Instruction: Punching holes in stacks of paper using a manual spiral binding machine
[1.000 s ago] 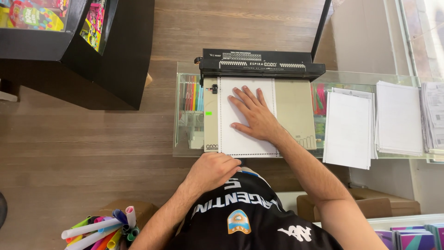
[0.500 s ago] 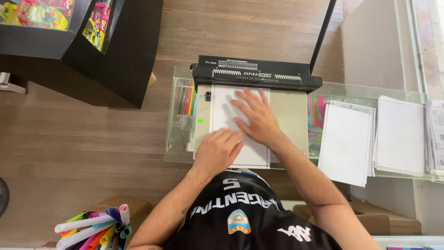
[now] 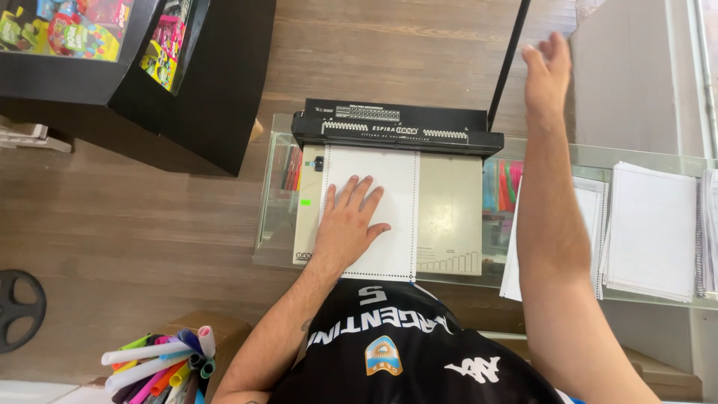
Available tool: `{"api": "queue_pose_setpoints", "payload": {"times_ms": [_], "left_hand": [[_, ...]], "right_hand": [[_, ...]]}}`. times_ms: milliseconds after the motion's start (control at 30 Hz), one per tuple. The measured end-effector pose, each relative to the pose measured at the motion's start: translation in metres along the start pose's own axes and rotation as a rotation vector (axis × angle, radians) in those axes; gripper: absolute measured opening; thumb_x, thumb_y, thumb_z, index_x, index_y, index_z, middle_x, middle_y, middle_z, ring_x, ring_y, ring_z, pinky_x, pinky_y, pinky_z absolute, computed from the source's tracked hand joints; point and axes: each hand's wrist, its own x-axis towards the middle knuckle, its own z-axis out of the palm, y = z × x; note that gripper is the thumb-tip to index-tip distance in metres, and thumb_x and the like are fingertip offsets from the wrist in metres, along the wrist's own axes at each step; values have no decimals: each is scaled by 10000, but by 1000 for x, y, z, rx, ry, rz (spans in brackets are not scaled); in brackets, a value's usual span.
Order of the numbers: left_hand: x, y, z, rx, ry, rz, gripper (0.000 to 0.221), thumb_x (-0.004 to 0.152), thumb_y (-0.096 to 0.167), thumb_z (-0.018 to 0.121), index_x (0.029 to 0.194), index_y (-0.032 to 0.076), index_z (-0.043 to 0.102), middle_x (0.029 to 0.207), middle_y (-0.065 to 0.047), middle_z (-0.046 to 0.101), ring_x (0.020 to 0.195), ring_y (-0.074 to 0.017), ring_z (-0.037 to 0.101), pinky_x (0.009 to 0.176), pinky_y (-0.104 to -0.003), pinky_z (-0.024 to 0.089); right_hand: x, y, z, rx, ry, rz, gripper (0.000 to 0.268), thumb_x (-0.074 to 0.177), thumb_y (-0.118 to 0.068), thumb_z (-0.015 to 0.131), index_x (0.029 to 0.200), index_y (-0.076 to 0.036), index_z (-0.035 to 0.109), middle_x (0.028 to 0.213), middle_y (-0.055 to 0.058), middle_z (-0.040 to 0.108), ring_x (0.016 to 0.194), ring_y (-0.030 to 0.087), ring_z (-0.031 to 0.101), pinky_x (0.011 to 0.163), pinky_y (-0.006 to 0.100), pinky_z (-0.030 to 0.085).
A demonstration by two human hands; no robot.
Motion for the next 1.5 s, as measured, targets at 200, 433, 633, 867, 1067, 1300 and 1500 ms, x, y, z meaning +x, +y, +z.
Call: {"api": "queue_pose_setpoints", "payload": {"times_ms": [200,433,633,867,1067,1300,1500], "left_hand": [[7,-3,0,-68,-53,16,890,1093,765,827,1770,206,679,1896,-105,626,1778,-407,539,1397,-741,445],[17,-11,-1,-74,-139,56,856,1080,722,826,1755,212,688,1884,-109,636,1737,-446,556,1312,-757,508],[25,-20,-5,-37,-215,76,844,1094,742,796,1754,231,674,1861,-100,639,1694,-435,595,1234,-736,604],[29,-31,-7,-75,-243,113,810,1108,740,780,1723,219,695,1823,-125,661,1607,-419,633,1166,-674,668],[28,-33,8,-27,-268,109,882,1074,782,790,1754,238,645,1849,-135,638,1666,-432,611,1129,-697,684],[26,-33,16,33,-249,133,906,1059,830,774,1743,250,642,1838,-130,644,1661,-423,638,1102,-665,707],[25,-32,20,3,-286,103,934,1060,818,769,1789,256,606,1879,-120,592,1698,-423,595,1157,-727,674]], "right_hand": [[35,-6,32,340,-247,329,347,1156,-479,788,1417,-252,770,1244,-95,810,936,84,801,751,272,672],[-5,0,1,292,-197,-43,237,1200,-353,828,1391,-220,781,1163,-100,756,1022,38,746,945,247,555],[-152,-65,-64,234,-172,-161,651,1231,-328,789,1818,-159,564,1430,-4,730,1218,118,690,1092,321,595],[-320,-91,-96,136,-119,-365,697,1308,-468,694,1865,-92,511,1768,138,662,1657,308,646,1438,529,567],[-399,-46,-85,95,25,-255,839,1252,-601,671,1876,-60,525,1959,236,577,1909,418,469,1598,736,334],[-458,0,-73,-74,78,-10,993,1194,-610,703,1969,-101,348,2035,263,436,1934,495,330,1524,796,340],[-471,10,-62,-43,94,103,1195,1127,-780,679,1997,-86,242,1980,284,485,1836,457,489,1467,752,418]]}}
